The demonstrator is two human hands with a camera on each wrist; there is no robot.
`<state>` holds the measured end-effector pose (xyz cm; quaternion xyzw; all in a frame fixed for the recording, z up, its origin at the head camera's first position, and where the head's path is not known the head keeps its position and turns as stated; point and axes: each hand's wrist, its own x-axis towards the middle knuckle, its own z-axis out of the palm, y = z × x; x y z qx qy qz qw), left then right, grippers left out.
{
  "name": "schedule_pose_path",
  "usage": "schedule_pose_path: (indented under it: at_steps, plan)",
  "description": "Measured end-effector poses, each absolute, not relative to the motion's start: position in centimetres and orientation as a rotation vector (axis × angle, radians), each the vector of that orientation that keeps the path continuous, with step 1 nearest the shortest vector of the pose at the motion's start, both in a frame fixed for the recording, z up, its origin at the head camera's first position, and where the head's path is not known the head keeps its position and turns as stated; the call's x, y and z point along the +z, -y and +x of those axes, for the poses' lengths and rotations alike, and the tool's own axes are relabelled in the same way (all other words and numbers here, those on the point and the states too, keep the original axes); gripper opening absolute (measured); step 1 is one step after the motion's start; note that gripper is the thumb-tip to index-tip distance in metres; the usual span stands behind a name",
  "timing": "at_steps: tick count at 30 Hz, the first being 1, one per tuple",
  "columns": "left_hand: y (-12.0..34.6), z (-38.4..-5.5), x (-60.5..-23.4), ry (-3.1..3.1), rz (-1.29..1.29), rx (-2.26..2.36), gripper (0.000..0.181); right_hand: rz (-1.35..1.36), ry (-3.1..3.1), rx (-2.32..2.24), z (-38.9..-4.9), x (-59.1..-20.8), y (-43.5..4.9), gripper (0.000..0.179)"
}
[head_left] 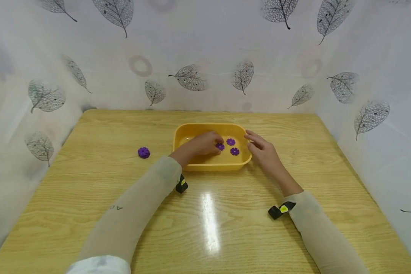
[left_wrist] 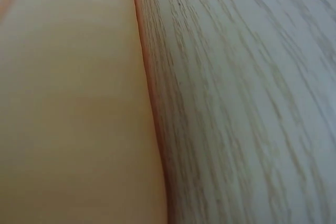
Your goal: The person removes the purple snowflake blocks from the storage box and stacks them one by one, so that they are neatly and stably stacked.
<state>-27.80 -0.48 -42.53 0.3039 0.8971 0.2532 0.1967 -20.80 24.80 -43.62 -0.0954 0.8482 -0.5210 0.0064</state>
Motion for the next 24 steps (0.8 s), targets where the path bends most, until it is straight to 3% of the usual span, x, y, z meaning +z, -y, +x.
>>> schedule_pose_path:
  at_steps: [24]
  plan:
    - [0.58, -27.82, -42.48, -2.474, 0.817, 0.749, 0.033, -0.307, -2.645, -1.626, -21.01, -43.82, -24.86, 0.041]
